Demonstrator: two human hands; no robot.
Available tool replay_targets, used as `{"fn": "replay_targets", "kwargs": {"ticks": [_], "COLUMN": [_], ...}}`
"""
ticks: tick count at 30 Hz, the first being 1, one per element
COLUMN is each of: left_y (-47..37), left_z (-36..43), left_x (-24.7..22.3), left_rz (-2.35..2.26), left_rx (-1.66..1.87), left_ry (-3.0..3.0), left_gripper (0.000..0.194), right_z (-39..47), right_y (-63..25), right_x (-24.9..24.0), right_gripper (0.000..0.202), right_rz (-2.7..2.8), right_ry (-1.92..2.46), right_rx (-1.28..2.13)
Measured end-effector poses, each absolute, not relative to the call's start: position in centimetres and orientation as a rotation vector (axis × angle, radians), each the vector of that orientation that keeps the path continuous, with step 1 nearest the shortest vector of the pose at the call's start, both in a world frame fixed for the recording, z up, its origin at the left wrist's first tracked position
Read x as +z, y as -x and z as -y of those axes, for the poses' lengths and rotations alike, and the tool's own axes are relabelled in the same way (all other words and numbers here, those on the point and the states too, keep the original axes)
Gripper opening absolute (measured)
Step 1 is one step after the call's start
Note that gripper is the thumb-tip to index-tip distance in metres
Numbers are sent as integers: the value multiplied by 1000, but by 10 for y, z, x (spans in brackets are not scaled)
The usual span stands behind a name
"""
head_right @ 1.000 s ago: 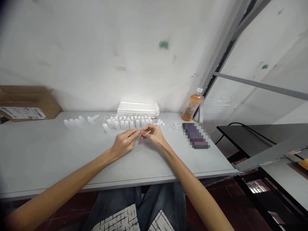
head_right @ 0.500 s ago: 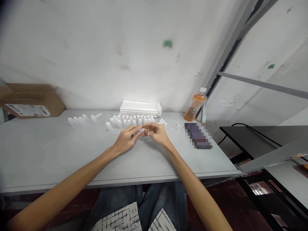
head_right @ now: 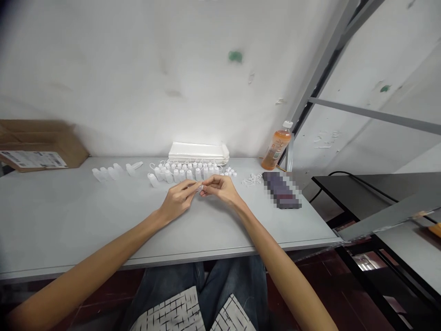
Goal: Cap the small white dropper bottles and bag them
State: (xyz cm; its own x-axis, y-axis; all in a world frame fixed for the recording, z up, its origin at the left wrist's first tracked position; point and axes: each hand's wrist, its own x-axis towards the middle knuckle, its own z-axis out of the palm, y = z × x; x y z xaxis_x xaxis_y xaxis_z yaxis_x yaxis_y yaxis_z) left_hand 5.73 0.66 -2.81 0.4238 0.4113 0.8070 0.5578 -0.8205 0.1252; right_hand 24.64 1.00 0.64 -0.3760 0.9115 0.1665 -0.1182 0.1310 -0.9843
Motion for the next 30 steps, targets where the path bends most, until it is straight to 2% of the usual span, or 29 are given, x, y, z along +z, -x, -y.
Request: {"fn": "replay_targets", "kwargs": {"ticks": [6, 11, 19, 30], "left_y": [-61, -58, -55, -56], "left_z": [-7, -4, -5, -5], "left_x": [-19, -12, -12, -18], "left_rz": [1077, 1254, 1161, 1154], "left_rx": [-1479, -1441, -1533, -1573], "left_ry": [2615, 2756, 2803, 2828], "left_gripper": [27, 32, 27, 25], "right_z": [-13, -15, -10, -11], "right_y": [-247, -248, -249, -250], "right_x": [6, 3, 4, 1], "right_gripper": [34, 35, 37, 32], "right_rz": [1458, 1520, 1709, 1641], "right_ry": [814, 853, 885, 933], "right_rx": [1318, 1177, 1207, 1270]}}
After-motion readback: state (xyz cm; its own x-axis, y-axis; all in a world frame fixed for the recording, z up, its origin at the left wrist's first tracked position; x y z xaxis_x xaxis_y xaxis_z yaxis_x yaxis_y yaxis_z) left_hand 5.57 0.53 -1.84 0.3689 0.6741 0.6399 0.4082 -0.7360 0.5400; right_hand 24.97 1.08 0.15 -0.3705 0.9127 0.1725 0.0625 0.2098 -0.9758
